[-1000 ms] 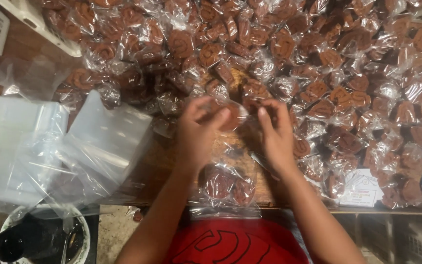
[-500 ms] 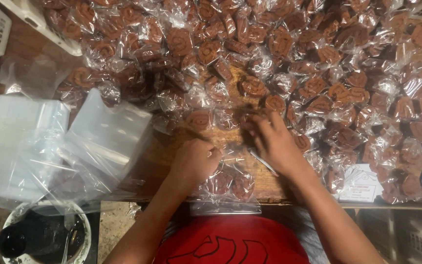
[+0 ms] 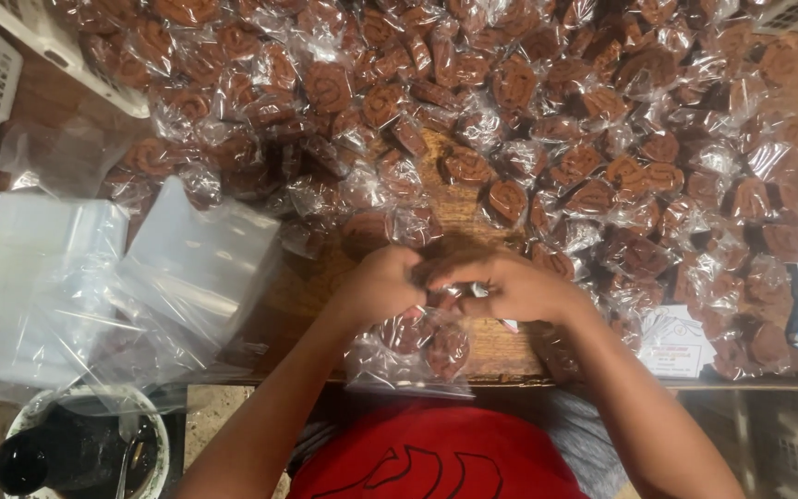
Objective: The person places individual wrapped baked items into a larger plastic bag by hand and seals it using a stapler.
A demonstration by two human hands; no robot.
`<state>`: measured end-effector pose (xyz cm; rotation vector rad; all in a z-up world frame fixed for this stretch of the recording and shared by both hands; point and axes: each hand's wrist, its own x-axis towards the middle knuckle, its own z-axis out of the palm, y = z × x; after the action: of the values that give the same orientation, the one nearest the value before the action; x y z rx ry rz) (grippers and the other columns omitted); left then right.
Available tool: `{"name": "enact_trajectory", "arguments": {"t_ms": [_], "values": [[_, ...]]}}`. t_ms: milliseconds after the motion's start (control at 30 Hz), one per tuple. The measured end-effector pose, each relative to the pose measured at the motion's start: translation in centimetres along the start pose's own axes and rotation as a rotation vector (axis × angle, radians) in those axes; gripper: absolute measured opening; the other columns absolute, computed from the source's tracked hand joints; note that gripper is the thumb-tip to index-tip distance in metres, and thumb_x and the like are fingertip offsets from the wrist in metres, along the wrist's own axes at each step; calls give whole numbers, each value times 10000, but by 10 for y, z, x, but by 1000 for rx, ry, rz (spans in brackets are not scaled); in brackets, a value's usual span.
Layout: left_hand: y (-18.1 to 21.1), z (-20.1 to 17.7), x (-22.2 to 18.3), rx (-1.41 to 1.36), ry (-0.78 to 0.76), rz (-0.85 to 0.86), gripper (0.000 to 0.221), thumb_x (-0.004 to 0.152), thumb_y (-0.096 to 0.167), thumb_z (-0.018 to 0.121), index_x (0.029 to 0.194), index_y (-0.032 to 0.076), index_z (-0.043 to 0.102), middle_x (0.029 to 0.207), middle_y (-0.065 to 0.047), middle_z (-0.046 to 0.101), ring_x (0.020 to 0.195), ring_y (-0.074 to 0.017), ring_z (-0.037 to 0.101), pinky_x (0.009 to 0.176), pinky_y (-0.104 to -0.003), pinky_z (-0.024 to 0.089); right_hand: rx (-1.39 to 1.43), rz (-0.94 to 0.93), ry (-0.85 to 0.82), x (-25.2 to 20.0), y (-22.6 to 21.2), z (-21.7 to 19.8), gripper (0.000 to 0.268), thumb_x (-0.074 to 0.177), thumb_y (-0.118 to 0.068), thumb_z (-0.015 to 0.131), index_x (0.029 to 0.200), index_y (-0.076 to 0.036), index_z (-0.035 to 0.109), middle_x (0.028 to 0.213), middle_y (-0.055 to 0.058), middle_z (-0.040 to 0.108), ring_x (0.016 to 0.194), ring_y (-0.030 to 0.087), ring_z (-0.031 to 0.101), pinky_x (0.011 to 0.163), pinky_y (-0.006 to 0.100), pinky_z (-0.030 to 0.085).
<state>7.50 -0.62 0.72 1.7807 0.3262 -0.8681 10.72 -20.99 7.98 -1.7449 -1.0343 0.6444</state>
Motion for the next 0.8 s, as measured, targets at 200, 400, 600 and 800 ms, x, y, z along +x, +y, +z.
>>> {"name": "enact_trajectory", "arguments": {"t_ms": [200,400,600,800], "values": [[68,40,-9,633,160,520,238,793,101,741,992,-15,800,1087,-226,707,1035,-431,715,927,-526,588,-121,616,370,-30,87,53,226,837,-199,677,935,-32,793,853,157,782,868,325,762,732,430,569],[31,84,-45,755,473,679,228,896,-36,621,1090,-30,741,1284,-219,454,782,-507,696,583,-605,634,96,631,747,-39,33,82,183,816,-154,776,981,-74,784,1052,134,786,1095,261,696,978,418,516],[7,74,-69,962,363,478,565,899,21,703,1389,-144,475,1664,-276,175,516,-232,720,486,-359,673,147,702,661,-34,20,90,453,843,-149,738,1294,-131,698,1338,10,708,1179,97,644,1012,262,483],[45,56,-100,697,-3,338,806,901,-150,573,1591,26,197,1712,-188,-34,501,-192,672,450,-288,629,-2,535,530,-46,26,95,356,730,101,619,1001,-59,785,676,64,768,416,106,491,402,258,412]]}}
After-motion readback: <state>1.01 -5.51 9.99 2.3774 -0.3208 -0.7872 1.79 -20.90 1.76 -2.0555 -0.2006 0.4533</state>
